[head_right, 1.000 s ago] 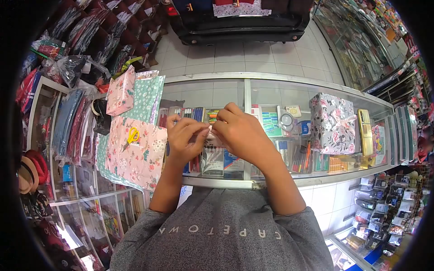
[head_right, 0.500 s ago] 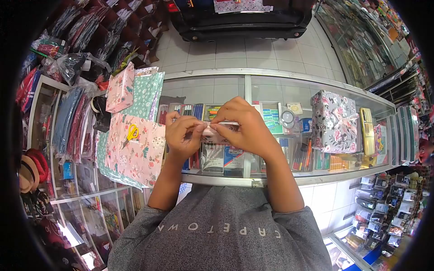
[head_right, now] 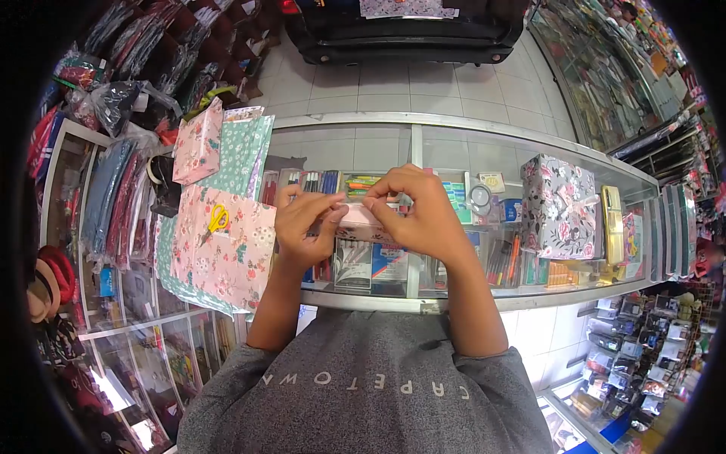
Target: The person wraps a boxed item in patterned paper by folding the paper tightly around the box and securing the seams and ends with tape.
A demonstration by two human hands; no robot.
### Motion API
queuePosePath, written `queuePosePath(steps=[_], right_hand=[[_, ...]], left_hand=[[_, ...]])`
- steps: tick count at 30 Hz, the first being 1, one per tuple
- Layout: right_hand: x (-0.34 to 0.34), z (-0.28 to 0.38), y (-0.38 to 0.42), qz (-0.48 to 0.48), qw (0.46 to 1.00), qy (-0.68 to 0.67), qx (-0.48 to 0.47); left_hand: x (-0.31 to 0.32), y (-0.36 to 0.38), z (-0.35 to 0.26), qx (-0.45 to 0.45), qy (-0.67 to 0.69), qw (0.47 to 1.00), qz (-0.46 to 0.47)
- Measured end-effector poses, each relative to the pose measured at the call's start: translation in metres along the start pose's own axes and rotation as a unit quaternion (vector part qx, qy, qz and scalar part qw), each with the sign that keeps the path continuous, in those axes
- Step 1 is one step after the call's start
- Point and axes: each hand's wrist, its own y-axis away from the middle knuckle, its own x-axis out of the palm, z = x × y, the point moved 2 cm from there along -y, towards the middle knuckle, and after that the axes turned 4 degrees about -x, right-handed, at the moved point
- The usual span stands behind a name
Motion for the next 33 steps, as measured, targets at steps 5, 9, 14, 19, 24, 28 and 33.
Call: queuePosePath(steps=[5, 9, 14, 19, 24, 28, 33], right_hand=[[-0.017, 0.016, -0.006, 0.030, 0.999, 0.038, 0.009], [-0.016, 0.017, -0.011, 0.117, 0.987, 0.081, -0.070], [-0.009, 0.023, -0.018, 0.180, 0.975, 0.101, -0.078], [-0.004, 0.024, -0.029, 0.202, 0.965, 0.142, -0.086], [0.000, 0.023, -0.037, 0.243, 0.949, 0.170, -0.104], [0.004, 0.022, -0.040, 0.237, 0.948, 0.187, -0.098], [0.001, 0.021, -0.039, 0.256, 0.949, 0.167, -0.083]], left_hand=[[-0.003, -0.001, 0.002, -0.015, 0.016, 1.000, 0.011], [-0.004, 0.000, 0.001, -0.010, 0.031, 0.999, 0.024], [-0.005, 0.000, 0.001, -0.001, 0.036, 0.999, 0.031], [-0.009, -0.001, 0.000, 0.008, 0.037, 0.998, 0.051], [-0.010, -0.001, -0.002, 0.009, 0.022, 0.998, 0.065], [-0.008, 0.000, 0.001, 0.013, 0.010, 0.998, 0.061], [-0.005, 0.002, 0.004, 0.017, 0.012, 0.998, 0.055]])
